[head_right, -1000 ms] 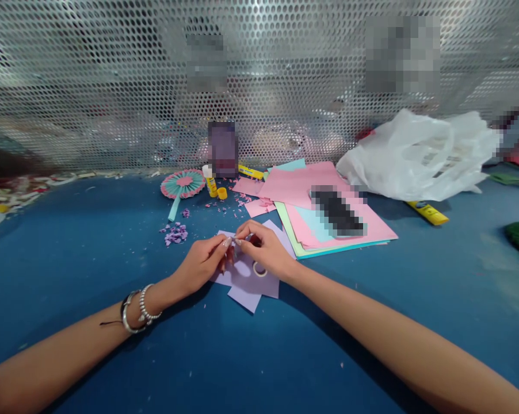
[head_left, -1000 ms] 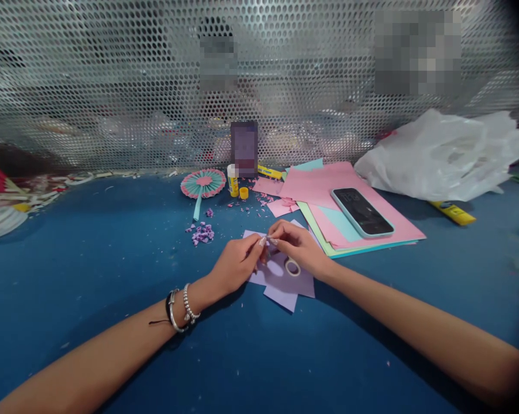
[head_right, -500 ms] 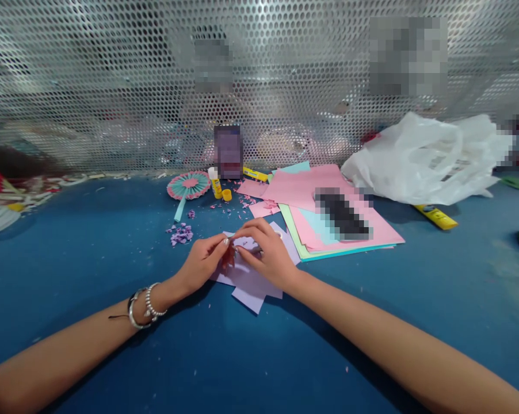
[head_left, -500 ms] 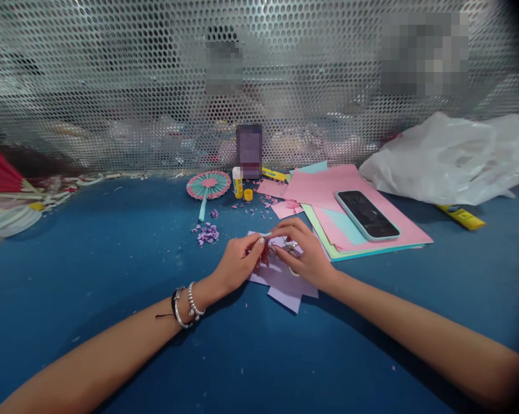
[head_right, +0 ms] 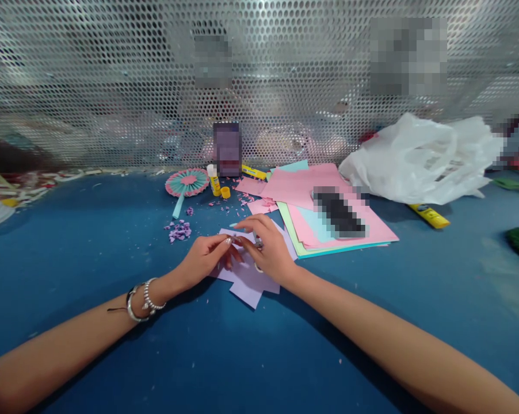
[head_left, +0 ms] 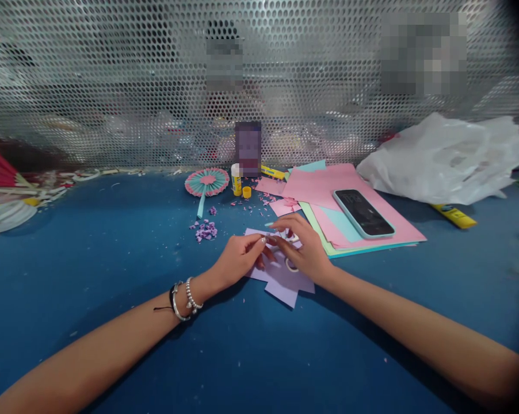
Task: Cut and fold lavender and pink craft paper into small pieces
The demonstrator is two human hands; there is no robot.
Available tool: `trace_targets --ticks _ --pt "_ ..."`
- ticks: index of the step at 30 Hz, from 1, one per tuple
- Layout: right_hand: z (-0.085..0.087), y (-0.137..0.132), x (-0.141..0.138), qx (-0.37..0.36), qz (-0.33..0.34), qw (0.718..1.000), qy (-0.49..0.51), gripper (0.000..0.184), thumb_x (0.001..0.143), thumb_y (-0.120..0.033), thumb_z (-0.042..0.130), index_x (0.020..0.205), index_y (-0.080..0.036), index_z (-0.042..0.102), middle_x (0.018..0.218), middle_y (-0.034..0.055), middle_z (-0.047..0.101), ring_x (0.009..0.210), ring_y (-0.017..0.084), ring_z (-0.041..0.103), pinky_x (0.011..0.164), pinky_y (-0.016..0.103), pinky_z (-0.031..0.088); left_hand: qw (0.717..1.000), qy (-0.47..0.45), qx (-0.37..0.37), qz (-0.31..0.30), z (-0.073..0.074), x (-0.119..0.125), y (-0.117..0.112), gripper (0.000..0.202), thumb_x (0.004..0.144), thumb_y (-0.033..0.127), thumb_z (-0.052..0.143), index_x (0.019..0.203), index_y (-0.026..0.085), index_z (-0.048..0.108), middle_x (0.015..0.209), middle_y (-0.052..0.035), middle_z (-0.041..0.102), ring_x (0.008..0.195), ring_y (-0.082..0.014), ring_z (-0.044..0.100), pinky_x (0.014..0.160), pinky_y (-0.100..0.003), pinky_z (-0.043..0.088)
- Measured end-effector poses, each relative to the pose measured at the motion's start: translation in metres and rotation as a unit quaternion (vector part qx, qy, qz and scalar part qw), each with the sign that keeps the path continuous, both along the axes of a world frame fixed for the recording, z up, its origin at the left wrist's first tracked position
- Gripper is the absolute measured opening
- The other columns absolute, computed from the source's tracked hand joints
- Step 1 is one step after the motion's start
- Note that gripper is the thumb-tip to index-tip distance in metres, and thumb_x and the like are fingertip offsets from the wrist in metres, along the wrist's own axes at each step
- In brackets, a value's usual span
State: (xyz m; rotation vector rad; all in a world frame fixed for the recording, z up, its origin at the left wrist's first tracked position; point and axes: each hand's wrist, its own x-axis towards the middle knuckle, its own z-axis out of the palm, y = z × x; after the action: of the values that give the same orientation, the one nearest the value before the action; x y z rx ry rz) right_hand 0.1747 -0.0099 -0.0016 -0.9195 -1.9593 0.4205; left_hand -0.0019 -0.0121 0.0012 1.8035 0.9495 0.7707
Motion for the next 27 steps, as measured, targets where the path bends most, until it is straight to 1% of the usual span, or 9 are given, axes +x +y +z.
trace_targets --ticks 2,6,12,15,19,23,27 --pt "0.0001 0.0 -0.0002 0.003 0.02 1.0 -0.012 0.024 0.084 -0.016 0.05 0.106 -0.025 0.055 0.102 0.0067 0.055 0.099 0.019 0.051 0.078 0.036 0.047 1.0 0.004 0.016 0.017 -0.0008 -0.0006 -0.0001 0.036 0.092 0.03 0.036 0.074 0.013 0.063 0.068 -0.0038 0.066 0.054 -0.0089 0.056 0.055 -0.021 0.043" --pt "-0.0003 0.0004 -0.0003 0.021 0.039 0.999 -0.014 0.023 0.084 -0.013 0.049 0.103 -0.024 0.057 0.102 0.0067 0.054 0.099 0.018 0.051 0.083 0.038 0.046 0.998 0.02 0.046 0.036 -0.0028 -0.0016 -0.0003 0.036 0.091 0.029 0.037 0.072 0.013 0.063 0.067 -0.0029 0.067 0.055 -0.0101 0.058 0.056 -0.021 0.043" --pt "-0.0001 0.0006 -0.0004 0.034 0.019 0.999 -0.004 0.013 0.082 -0.015 0.054 0.092 -0.022 0.057 0.096 0.0057 0.054 0.093 0.018 0.053 0.079 0.036 0.047 0.998 0.005 0.048 0.044 -0.0026 -0.0024 -0.0014 0.034 0.091 0.029 0.038 0.073 0.013 0.062 0.067 -0.0026 0.067 0.054 -0.0095 0.058 0.055 -0.02 0.044" --pt "-0.0012 0.0011 -0.0001 0.041 0.005 0.999 0.008 0.009 0.082 -0.016 0.055 0.087 -0.022 0.057 0.092 0.0049 0.054 0.09 0.017 0.053 0.077 0.035 0.047 0.998 -0.003 0.04 0.042 -0.002 -0.002 -0.0016 0.034 0.091 0.03 0.038 0.078 0.013 0.064 0.069 -0.0035 0.068 0.053 -0.0093 0.058 0.055 -0.02 0.045" --pt "-0.002 0.0014 -0.0001 0.001 0.009 1.0 0.005 0.011 0.085 -0.014 0.049 0.089 -0.022 0.056 0.095 0.0053 0.053 0.092 0.017 0.053 0.078 0.035 0.046 0.999 -0.018 0.019 0.032 -0.0005 -0.0012 -0.0019 0.032 0.091 0.031 0.039 0.09 0.012 0.064 0.07 -0.0045 0.068 0.054 -0.0098 0.058 0.055 -0.021 0.047" --pt "-0.001 0.0017 -0.0004 -0.061 0.012 0.998 0.029 0.009 0.087 -0.017 0.047 0.083 -0.021 0.054 0.094 0.0048 0.053 0.09 0.016 0.054 0.073 0.032 0.047 1.0 -0.013 0.002 0.004 -0.0005 -0.0009 -0.002 0.028 0.088 0.031 0.043 0.092 0.012 0.063 0.074 -0.0053 0.068 0.055 -0.0095 0.058 0.053 -0.019 0.046" --pt "0.0001 0.0018 -0.0014 -0.094 0.022 0.994 0.054 0.011 0.088 -0.022 0.047 0.08 -0.02 0.054 0.093 0.0042 0.052 0.087 0.015 0.054 0.069 0.029 0.046 0.999 0.014 0.013 0.026 -0.0025 0.0001 -0.0002 0.028 0.083 0.036 0.053 0.098 0.014 0.063 0.07 -0.0029 0.067 0.055 -0.0091 0.058 0.053 -0.018 0.046"
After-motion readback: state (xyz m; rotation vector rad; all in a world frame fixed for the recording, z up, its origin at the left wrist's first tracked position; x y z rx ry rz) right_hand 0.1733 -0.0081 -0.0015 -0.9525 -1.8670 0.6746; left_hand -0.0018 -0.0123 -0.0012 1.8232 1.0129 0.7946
